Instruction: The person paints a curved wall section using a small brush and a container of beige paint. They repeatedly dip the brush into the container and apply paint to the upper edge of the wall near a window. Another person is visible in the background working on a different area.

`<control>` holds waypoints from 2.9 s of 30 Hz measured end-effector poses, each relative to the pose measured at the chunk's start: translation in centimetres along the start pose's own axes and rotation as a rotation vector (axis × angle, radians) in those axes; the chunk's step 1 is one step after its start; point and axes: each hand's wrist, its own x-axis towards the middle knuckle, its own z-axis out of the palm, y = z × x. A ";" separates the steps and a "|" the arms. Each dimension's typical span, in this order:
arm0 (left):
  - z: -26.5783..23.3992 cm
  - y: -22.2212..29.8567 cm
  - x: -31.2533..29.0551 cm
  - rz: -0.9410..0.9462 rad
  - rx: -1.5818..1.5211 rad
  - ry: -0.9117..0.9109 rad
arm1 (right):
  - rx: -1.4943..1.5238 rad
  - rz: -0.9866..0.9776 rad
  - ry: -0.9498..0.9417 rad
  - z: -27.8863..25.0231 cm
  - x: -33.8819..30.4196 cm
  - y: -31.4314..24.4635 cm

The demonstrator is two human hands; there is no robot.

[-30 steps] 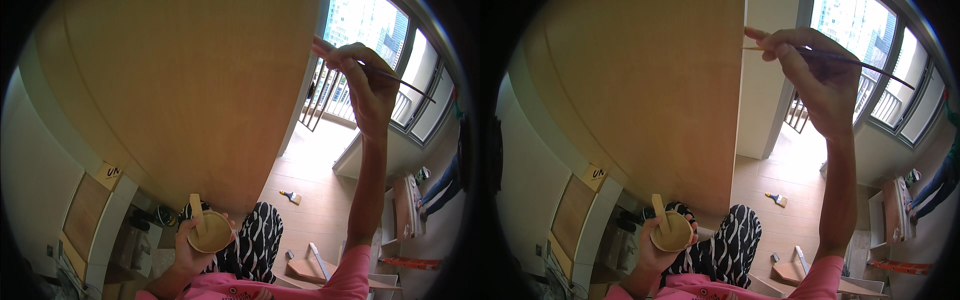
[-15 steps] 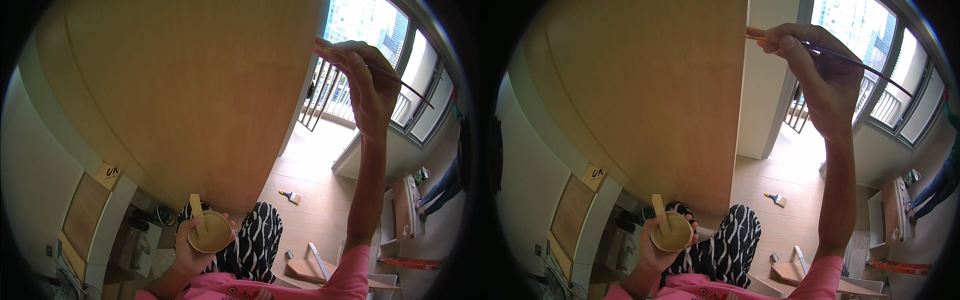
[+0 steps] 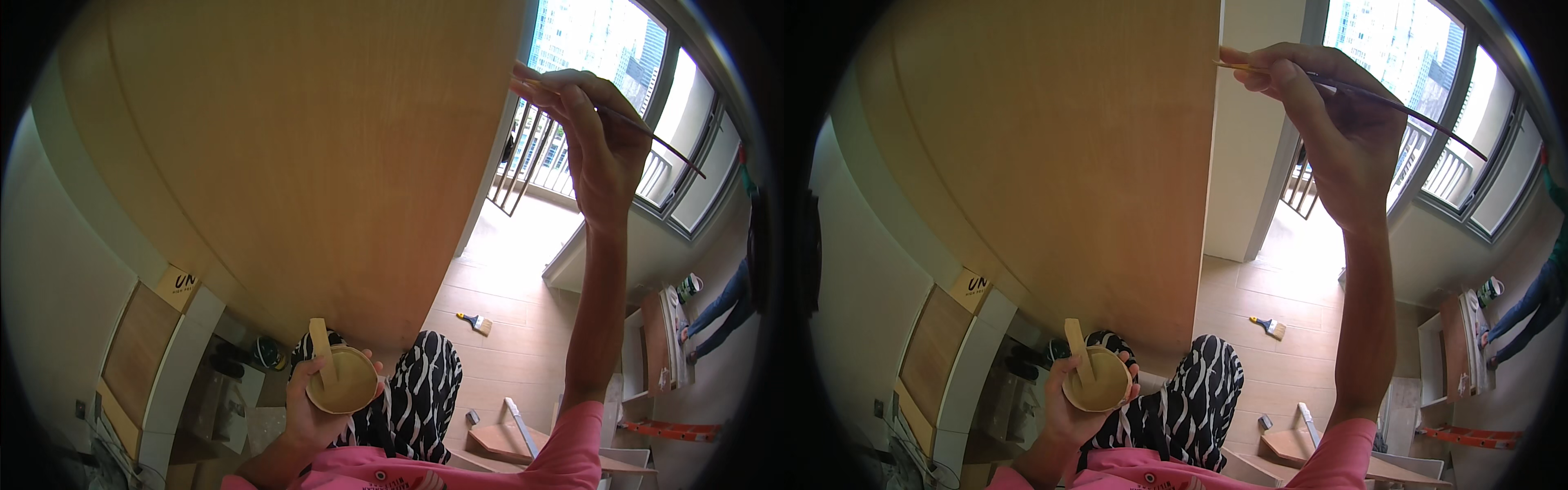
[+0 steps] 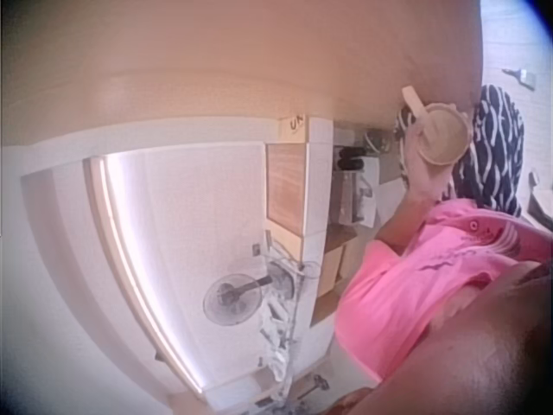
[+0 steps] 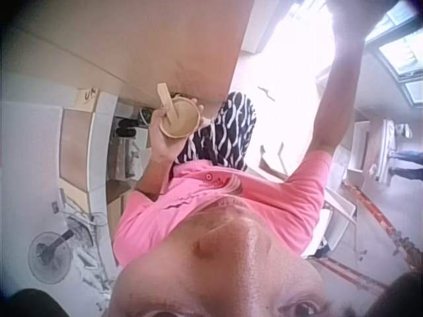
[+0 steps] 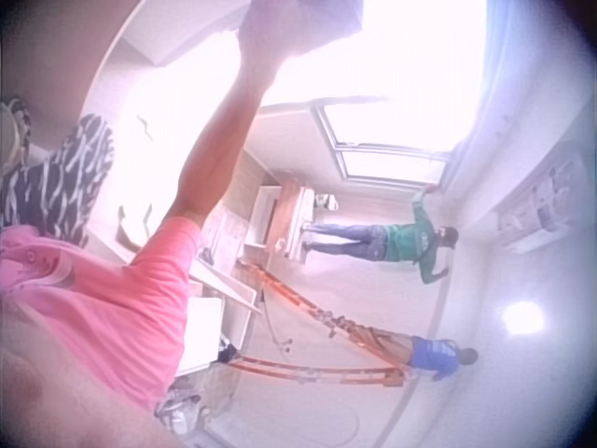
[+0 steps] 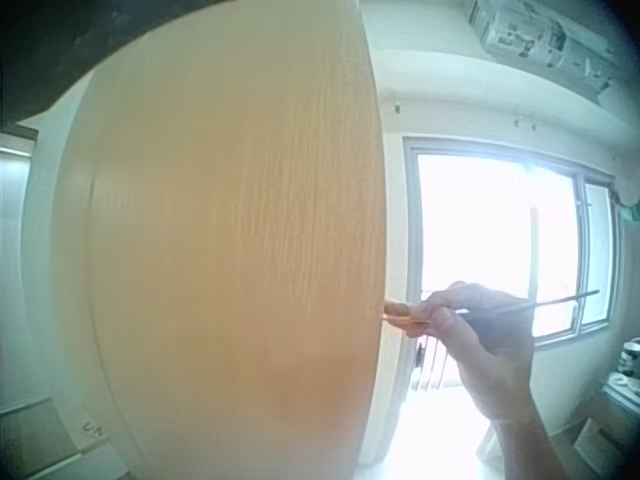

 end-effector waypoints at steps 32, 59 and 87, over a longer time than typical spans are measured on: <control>0.0 0.0 -0.2 -0.010 0.013 0.004 | 0.053 -0.019 -0.076 -0.6 -1.1 1.1; 0.0 -0.3 -0.1 -0.014 0.006 0.020 | 0.093 -0.055 -0.017 -0.1 -0.9 1.3; 0.0 -0.2 -0.3 -0.015 0.017 0.021 | 0.052 -0.062 -0.044 -0.1 -1.2 0.9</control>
